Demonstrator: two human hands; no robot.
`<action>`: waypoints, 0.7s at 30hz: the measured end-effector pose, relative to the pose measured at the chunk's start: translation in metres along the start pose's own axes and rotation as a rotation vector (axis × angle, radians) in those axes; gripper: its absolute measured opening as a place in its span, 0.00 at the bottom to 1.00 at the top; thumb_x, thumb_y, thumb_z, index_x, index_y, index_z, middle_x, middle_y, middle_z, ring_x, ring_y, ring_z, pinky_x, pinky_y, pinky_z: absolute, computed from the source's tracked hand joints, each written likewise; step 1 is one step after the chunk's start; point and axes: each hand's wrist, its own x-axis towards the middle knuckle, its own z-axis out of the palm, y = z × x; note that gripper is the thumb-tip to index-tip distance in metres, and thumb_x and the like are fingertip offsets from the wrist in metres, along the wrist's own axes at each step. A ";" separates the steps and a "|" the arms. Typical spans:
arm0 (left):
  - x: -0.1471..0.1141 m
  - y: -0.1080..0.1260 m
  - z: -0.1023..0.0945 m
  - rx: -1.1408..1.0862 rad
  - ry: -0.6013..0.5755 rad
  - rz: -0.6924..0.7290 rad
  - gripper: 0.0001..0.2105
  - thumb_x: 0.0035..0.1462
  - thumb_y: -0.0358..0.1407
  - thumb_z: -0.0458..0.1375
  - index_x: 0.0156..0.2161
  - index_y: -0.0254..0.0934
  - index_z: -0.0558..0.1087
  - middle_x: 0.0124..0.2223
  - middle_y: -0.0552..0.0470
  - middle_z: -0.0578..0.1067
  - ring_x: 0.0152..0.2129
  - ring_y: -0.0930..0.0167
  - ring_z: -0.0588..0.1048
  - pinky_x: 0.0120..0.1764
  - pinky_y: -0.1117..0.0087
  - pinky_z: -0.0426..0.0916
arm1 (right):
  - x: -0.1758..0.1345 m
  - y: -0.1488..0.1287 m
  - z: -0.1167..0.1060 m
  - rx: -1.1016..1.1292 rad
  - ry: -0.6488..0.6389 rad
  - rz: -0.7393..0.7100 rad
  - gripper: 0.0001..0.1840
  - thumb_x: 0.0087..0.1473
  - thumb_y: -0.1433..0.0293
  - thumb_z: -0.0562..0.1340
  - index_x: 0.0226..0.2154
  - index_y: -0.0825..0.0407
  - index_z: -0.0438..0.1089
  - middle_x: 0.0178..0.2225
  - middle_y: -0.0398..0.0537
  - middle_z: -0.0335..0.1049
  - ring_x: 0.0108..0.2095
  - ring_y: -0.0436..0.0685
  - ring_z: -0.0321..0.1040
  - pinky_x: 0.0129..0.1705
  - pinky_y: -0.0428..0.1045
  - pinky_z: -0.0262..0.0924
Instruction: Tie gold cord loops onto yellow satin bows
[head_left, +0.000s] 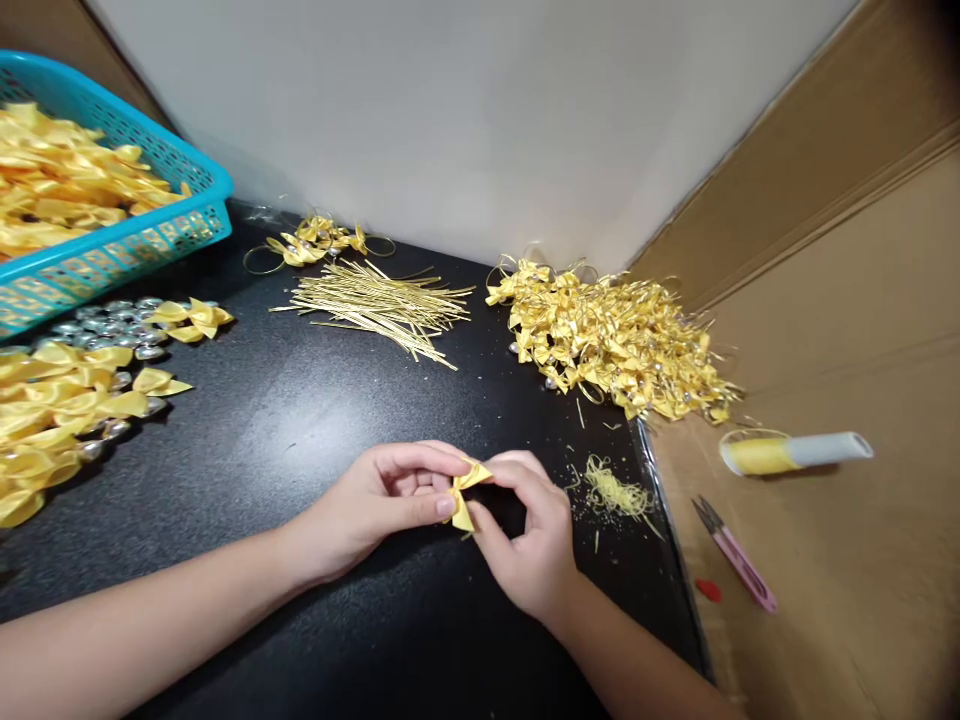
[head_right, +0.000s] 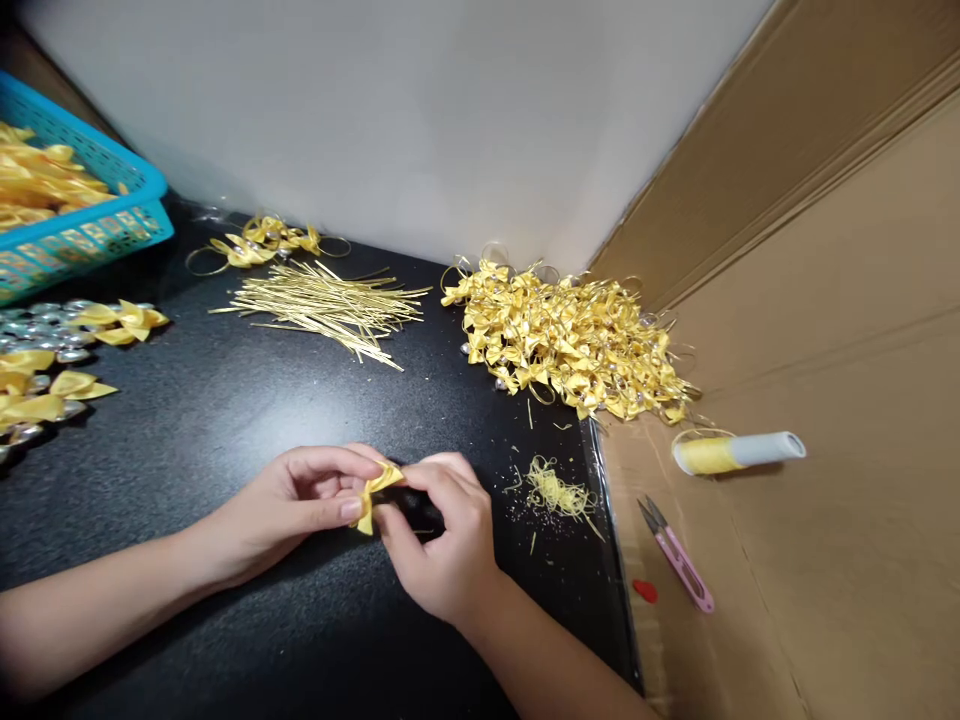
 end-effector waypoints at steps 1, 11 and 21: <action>0.000 0.000 -0.001 0.062 -0.001 0.037 0.08 0.49 0.31 0.70 0.37 0.42 0.83 0.40 0.53 0.80 0.30 0.77 0.76 0.35 0.80 0.72 | 0.001 -0.001 -0.002 -0.035 0.041 -0.027 0.09 0.52 0.76 0.63 0.37 0.51 0.73 0.36 0.48 0.75 0.39 0.56 0.71 0.42 0.53 0.67; -0.004 0.000 0.005 0.461 -0.007 0.282 0.15 0.57 0.27 0.63 0.46 0.48 0.80 0.48 0.51 0.78 0.39 0.73 0.78 0.39 0.80 0.74 | 0.001 -0.002 0.001 -0.194 0.134 -0.055 0.05 0.51 0.75 0.68 0.32 0.49 0.77 0.35 0.46 0.67 0.39 0.55 0.65 0.41 0.51 0.62; -0.004 0.001 0.007 0.684 -0.043 0.434 0.17 0.59 0.25 0.60 0.49 0.47 0.78 0.47 0.51 0.78 0.42 0.71 0.78 0.41 0.77 0.75 | -0.002 -0.006 0.007 -0.121 0.069 0.087 0.07 0.53 0.77 0.65 0.29 0.49 0.74 0.34 0.44 0.64 0.38 0.53 0.62 0.42 0.50 0.59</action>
